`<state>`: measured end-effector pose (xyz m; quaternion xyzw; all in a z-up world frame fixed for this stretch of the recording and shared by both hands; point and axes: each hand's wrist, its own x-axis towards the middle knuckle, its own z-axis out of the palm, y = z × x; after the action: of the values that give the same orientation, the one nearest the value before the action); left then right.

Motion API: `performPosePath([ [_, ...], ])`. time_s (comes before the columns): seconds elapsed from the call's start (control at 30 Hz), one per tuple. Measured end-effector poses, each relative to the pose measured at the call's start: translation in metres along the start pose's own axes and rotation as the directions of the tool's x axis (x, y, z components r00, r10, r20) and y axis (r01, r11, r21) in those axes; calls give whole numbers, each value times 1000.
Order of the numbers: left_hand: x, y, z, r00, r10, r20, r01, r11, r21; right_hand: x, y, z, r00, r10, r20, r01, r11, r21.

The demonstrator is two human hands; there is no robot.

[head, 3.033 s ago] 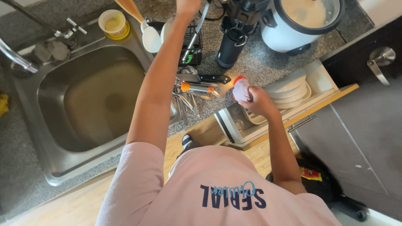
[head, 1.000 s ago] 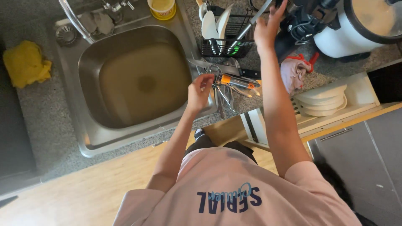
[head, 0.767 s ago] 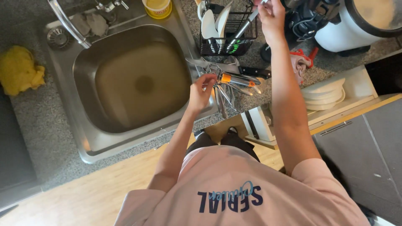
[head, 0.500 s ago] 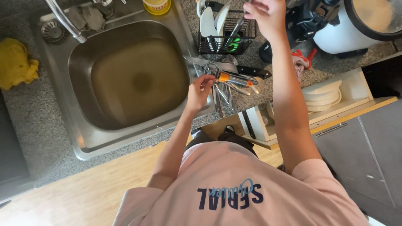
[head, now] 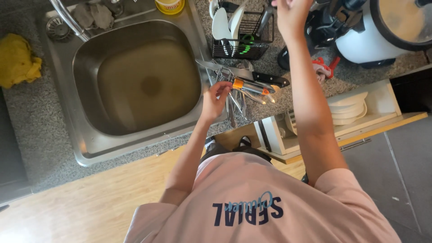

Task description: The person dries various kitchen utensils with a cloth and places them into a dish rack. They handle a peeler, a white spoon, a green-handled tool, a black spatula, a white ladle, and several forks, wiping each item before setting it in the rack.

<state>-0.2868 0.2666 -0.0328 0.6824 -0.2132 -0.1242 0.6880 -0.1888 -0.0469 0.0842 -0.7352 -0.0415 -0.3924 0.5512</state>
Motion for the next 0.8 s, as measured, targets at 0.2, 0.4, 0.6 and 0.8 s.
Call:
performPosePath([
  [0.2,33,28,30,974,220,46,-224,932,285,-6,74,-8,998,17,-62,-27,986,-166],
  [0.4,57,73,49,964,257,67,-265,943,199,-4,84,-1,946,-276,-170,210,921,-329],
  [0.6,55,88,49,931,326,-165,-283,929,237,-12,87,22,957,-71,-282,8,976,-219],
  [0.8,66,81,31,898,368,-241,-305,916,261,-37,-31,47,936,-339,-99,206,752,-626],
])
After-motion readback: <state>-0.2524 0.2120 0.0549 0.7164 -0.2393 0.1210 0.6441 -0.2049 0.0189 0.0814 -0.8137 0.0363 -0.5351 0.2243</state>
